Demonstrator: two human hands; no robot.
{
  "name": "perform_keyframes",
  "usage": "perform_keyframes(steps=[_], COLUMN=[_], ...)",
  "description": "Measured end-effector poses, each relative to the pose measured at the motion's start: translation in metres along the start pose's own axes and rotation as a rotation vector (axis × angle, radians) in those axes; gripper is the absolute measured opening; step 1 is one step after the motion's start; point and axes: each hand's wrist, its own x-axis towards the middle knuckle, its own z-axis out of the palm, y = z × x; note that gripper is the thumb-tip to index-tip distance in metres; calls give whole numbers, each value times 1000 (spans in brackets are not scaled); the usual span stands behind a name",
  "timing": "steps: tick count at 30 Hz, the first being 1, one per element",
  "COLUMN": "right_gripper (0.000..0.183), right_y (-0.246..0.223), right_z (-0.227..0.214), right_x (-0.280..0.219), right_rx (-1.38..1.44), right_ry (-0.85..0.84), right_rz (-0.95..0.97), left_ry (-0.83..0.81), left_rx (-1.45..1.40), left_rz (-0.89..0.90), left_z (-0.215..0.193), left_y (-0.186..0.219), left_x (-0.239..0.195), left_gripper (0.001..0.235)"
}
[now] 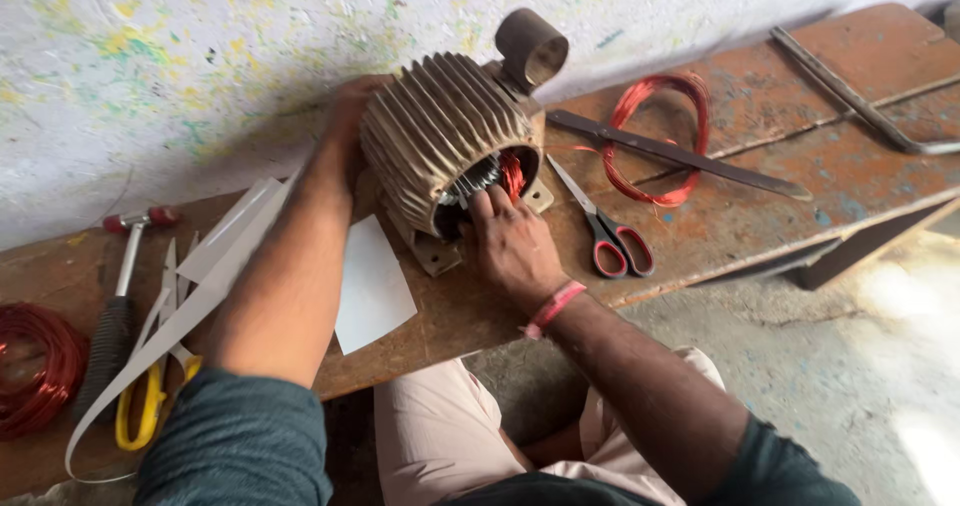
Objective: The person winds copper wire into the slots of an electric motor stator, using a metal tool to press the wire down and white insulating paper to separate layers. They repeatedly adjust the wire and tap it into place.
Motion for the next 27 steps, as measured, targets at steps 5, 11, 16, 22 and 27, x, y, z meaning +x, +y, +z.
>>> perform_keyframes(steps=[5, 11, 16, 22, 27], right_gripper=[60, 60, 61, 34, 12], right_y=[12, 21, 26, 31, 50], right_z=[-16, -22, -23, -19, -24], right_x=[-1, 8, 13, 13, 32], right_rx=[109, 61, 43, 58, 194], right_ry=[-118, -230, -285, -189, -256], right_rz=[-180, -186, -189, -231, -325], left_ry=[173, -259, -309, -236, -245], left_rx=[138, 754, 913, 1096, 1209], left_rz=[1116, 1267, 1088, 971, 932], left_z=[-16, 6, 19, 22, 24], left_y=[17, -37, -47, -54, -57], left_x=[-115, -241, -225, -221, -213], left_gripper=[6, 41, 78, 75, 75])
